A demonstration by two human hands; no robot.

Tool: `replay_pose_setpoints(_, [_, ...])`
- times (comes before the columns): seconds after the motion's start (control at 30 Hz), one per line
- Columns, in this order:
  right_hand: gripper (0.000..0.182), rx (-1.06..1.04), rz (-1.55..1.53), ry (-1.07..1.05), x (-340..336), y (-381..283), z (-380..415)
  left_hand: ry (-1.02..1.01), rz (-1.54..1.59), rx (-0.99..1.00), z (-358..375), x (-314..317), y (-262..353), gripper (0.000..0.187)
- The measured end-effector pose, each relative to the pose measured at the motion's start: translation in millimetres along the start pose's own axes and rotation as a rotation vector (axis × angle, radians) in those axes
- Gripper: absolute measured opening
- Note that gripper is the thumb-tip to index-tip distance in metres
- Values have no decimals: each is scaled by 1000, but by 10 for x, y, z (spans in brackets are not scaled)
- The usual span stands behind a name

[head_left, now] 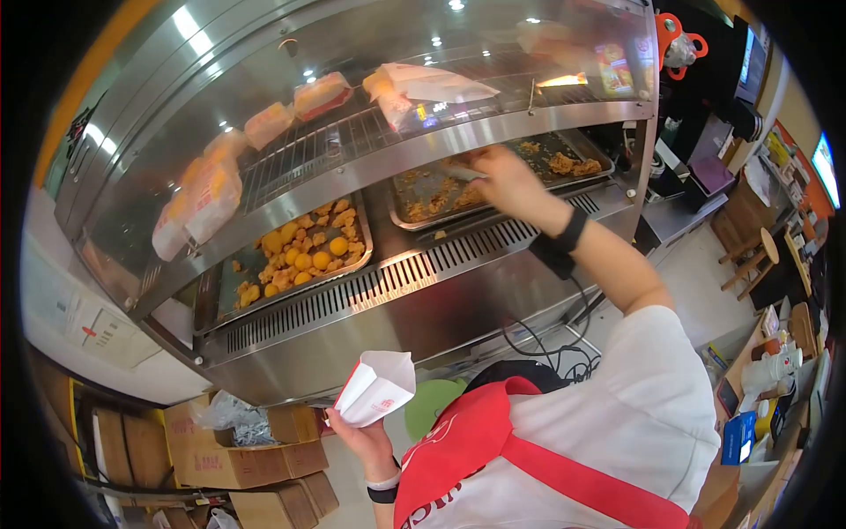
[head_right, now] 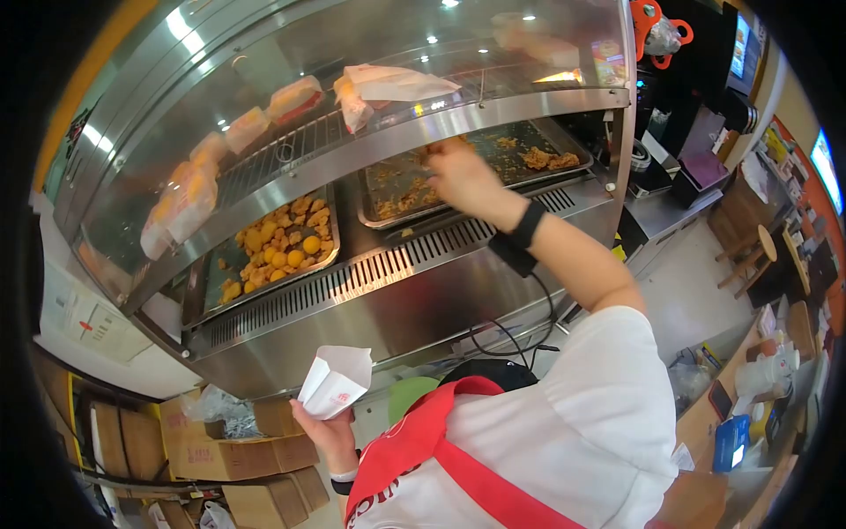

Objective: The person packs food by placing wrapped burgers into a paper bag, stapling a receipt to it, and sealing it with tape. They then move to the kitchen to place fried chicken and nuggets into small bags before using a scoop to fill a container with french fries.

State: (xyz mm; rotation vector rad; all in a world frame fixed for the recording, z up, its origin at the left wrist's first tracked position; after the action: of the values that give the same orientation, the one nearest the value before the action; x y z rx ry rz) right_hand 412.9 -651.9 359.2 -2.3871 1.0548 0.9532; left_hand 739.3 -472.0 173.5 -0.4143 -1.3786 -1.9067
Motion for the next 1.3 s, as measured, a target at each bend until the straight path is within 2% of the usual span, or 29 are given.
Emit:
replay_pose_setpoints(0.03, [18, 52, -35, 70, -206, 117, 86, 17, 1, -10, -12, -36, -2, 55])
replay_pose_setpoints(0.1, [21, 192, 109, -43, -406, 707, 405, 31, 0, -34, -48, -109, -12, 55])
replay_pose_setpoints(0.17, [24, 443, 209, -269, -774, 961, 596, 6, -21, -49, -97, -137, -23, 56])
replay_pose_setpoints(0.23, [26, 583, 422, -444, -1052, 1064, 760, 4, -11, -68, -142, -121, -34, 55])
replay_pose_setpoints(0.33, [28, 648, 571, -603, -1202, 1285, 999, -16, -14, -90, -180, -7, -48, 53])
replay_pose_setpoints(0.5, [25, 636, 537, -664, -1135, 1427, 1153, -60, -50, -122, -321, 156, -93, 57])
replay_pose_setpoints(0.57, [23, 674, 328, -462, -1166, 1421, 1167, -92, -43, -171, -340, 240, -116, 57])
replay_pose_setpoints(0.6, [25, 688, 127, -410, -1112, 1541, 1250, -85, -32, -163, -347, 267, -107, 57])
replay_pose_setpoints(0.63, [25, 671, 123, -415, -1106, 1487, 1184, -114, 15, -252, -356, 310, -153, 57])
replay_pose_setpoints(0.67, [25, 817, -186, -328, -1067, 1378, 1192, -140, 66, -337, -361, 354, -193, 56])
replay_pose_setpoints(0.7, [25, 949, -503, -246, -987, 1245, 1184, -123, 85, -319, -372, 388, -179, 56])
replay_pose_setpoints(0.77, [27, 974, -841, -143, -816, 1008, 1073, -154, 138, -426, -386, 508, -241, 56])
replay_pose_setpoints(0.8, [28, 873, -964, -228, -728, 840, 937, -127, 160, -397, -407, 520, -230, 56])
replay_pose_setpoints(0.9, [29, 797, -1258, -281, -412, 484, 758, -91, 124, -369, -428, 610, -242, 57])
replay_pose_setpoints(0.97, [32, 771, -1431, -502, -218, 214, 640, -100, 144, -317, -429, 643, -216, 58])
replay_pose_setpoints(1.1, [36, 729, -1494, -716, 47, -154, 470, -72, 199, -223, -343, 591, -87, 59])
replay_pose_setpoints(1.3, [39, 630, -1575, -840, 248, -452, 234, -72, 271, -130, -170, 473, 47, 59])
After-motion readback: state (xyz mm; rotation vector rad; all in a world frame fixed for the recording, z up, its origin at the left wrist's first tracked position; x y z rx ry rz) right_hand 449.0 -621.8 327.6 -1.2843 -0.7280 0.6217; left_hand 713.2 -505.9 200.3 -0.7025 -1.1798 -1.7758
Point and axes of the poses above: each hand's wrist, its own z-axis away from the middle knuckle, its own x-axis out of the palm, y = z × x, the point moved 6 cm from there along -z, towards the middle knuckle, and after that the axes turned 15 degrees about -x, right-handed, at the moved point
